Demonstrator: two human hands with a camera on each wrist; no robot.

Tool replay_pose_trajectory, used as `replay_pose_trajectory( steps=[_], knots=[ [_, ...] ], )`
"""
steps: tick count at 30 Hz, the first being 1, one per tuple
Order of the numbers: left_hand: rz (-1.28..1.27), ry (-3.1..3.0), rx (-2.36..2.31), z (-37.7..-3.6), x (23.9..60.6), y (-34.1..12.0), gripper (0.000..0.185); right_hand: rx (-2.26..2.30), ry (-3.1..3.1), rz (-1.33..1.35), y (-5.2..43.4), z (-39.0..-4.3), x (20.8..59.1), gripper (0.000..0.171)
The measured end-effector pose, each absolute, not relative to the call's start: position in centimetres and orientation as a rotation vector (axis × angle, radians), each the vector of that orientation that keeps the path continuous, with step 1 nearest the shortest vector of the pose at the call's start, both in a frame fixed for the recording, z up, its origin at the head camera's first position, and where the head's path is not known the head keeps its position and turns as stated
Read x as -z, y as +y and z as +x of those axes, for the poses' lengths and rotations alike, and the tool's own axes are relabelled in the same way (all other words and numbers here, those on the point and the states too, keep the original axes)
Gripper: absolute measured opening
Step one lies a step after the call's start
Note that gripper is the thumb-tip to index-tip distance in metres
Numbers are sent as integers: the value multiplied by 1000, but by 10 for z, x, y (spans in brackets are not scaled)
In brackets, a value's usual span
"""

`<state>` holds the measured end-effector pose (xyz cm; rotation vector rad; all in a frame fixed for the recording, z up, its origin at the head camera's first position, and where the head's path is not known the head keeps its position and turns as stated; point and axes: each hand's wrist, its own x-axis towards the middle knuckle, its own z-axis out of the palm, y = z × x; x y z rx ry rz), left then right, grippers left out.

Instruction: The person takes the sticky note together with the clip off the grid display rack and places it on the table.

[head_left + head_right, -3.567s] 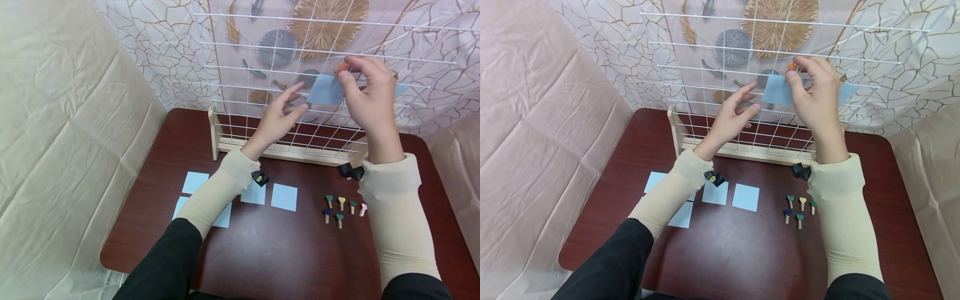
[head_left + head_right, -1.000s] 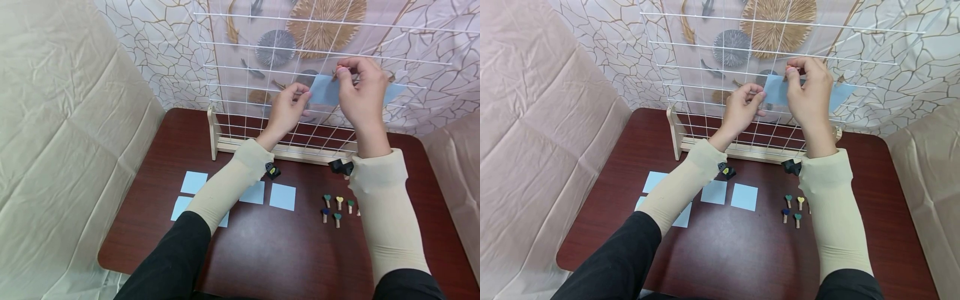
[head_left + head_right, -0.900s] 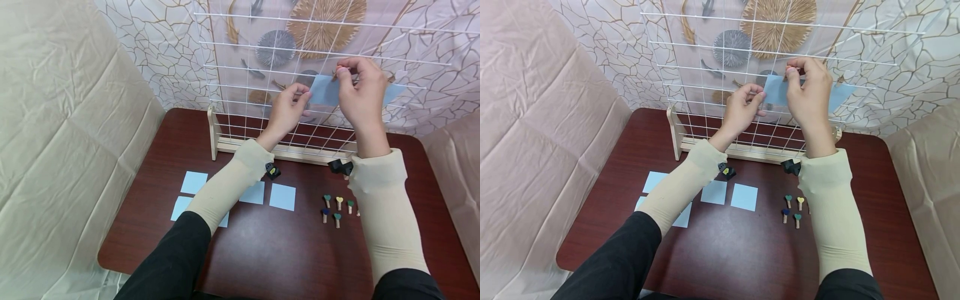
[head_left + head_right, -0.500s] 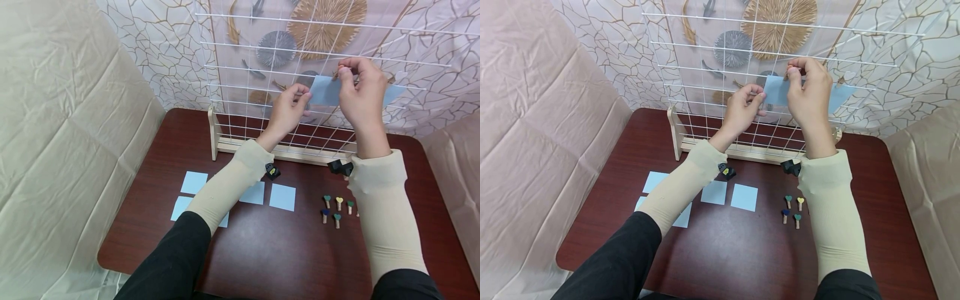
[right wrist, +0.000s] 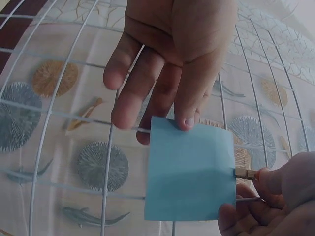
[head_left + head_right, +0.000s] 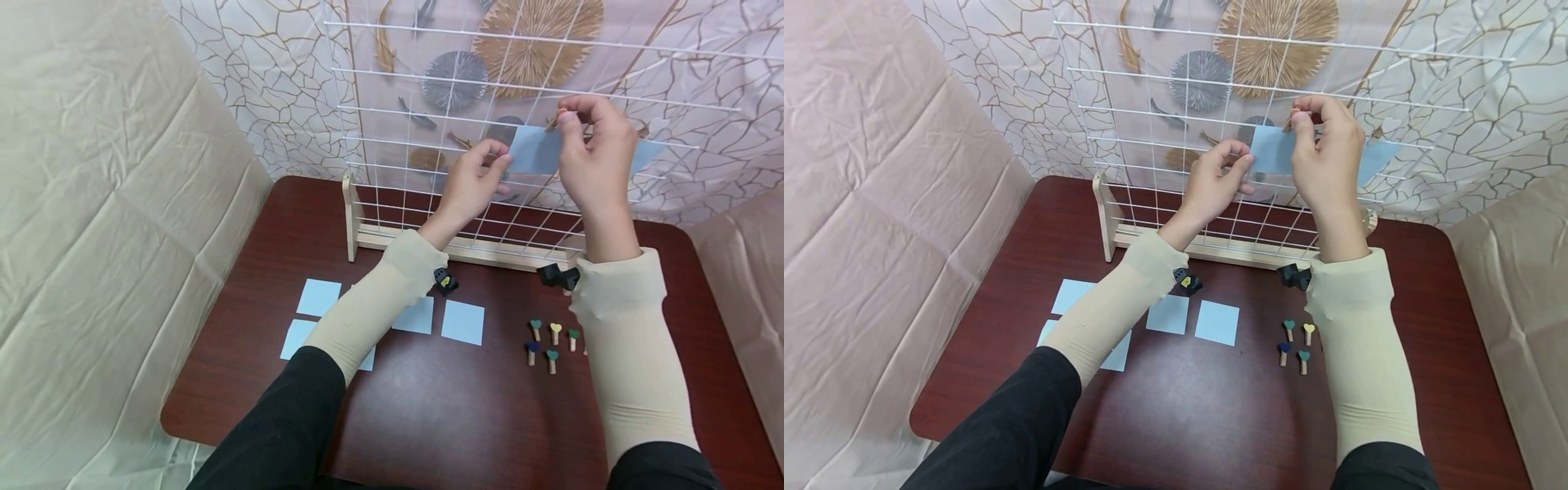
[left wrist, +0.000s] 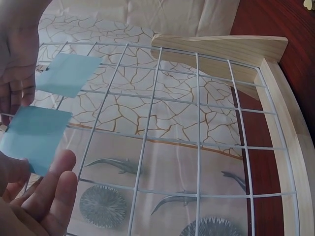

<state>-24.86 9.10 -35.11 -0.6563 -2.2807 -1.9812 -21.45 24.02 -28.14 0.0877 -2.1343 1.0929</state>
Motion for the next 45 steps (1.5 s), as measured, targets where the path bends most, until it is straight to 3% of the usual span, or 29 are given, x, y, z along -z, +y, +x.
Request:
replay_pose_trajectory(
  steps=[21, 45],
  knots=[
    [-633, -2289, 1943, -242, 356, 83, 19, -1172, -2125, 24, 238, -201, 278, 19],
    [-675, -2242, 1807, -214, 374, 36, 17, -1140, -2105, 35, 248, -176, 295, 20]
  ],
)
